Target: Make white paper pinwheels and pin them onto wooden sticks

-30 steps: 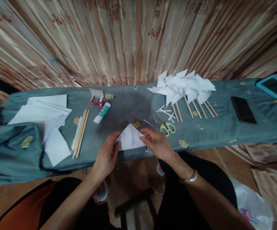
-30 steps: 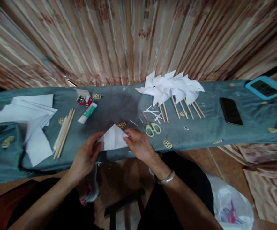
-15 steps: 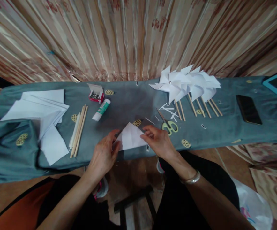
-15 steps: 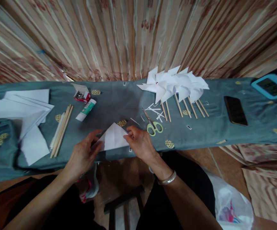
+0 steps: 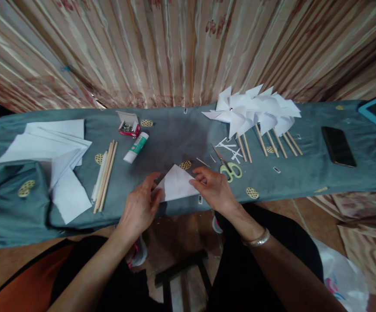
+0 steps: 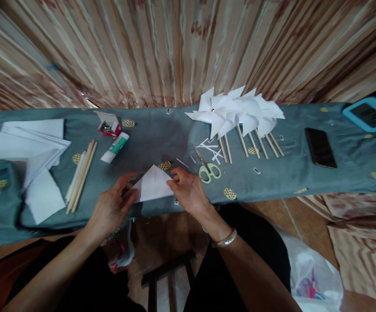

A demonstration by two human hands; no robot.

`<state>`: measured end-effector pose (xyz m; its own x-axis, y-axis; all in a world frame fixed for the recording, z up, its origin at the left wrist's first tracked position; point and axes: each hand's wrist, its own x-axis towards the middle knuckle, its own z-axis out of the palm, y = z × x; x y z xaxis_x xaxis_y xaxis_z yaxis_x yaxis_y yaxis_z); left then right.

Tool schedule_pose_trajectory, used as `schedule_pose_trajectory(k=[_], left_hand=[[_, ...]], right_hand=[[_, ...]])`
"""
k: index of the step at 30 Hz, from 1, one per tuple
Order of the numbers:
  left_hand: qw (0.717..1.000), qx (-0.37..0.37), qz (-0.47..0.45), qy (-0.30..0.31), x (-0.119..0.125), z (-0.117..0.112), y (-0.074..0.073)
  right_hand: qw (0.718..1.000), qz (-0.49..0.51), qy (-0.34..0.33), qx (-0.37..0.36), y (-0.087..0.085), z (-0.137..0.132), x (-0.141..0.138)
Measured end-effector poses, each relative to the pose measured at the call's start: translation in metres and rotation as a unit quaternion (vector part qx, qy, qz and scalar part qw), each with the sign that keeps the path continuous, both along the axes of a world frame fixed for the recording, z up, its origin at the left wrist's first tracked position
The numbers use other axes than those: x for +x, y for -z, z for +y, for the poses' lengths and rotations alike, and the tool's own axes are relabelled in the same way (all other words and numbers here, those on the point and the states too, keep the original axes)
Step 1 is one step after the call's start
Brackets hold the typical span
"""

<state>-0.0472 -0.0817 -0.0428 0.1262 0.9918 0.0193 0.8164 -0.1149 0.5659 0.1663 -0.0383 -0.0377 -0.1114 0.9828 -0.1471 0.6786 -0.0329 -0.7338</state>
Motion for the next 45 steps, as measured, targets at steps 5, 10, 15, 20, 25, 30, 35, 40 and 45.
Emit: schedule_pose_trajectory(k=[5, 10, 15, 20, 25, 30, 35, 40, 45], left_hand=[[1.0, 0.005, 0.0, -0.002, 0.0, 0.0, 0.002], [1.0, 0.011, -0.008, 0.025, 0.0, -0.001, 0.0], [1.0, 0.01, 0.005, 0.026, 0.002, 0.0, -0.001], [0.999, 0.027, 0.02, 0.039, 0.002, 0.001, -0.002], [0.996, 0.042, 0.052, 0.051, 0.001, 0.0, -0.003], [0.992, 0.066, 0.083, 0.065, 0.001, 0.001, -0.005], [0.985, 0.09, 0.117, 0.09, 0.003, 0.004, -0.007], [0.979, 0.103, 0.14, 0.108, 0.003, 0.006, -0.007], [0.976, 0.107, 0.154, 0.112, 0.004, 0.008, -0.007]], right_hand=[[1.0, -0.011, -0.002, 0.007, 0.001, 0.0, 0.0], [0.999, -0.029, -0.018, 0.041, 0.003, -0.002, 0.0], [0.995, -0.061, -0.031, 0.075, 0.003, -0.004, 0.0], [0.987, -0.107, -0.053, 0.104, 0.005, -0.006, -0.001], [0.973, -0.166, -0.082, 0.137, 0.004, -0.01, -0.004], [0.961, -0.198, -0.097, 0.167, 0.002, -0.012, -0.005], [0.944, -0.212, -0.129, 0.216, 0.001, -0.011, -0.005], [0.923, -0.212, -0.192, 0.258, 0.001, -0.011, -0.007], [0.904, -0.224, -0.255, 0.259, -0.001, -0.016, -0.018]])
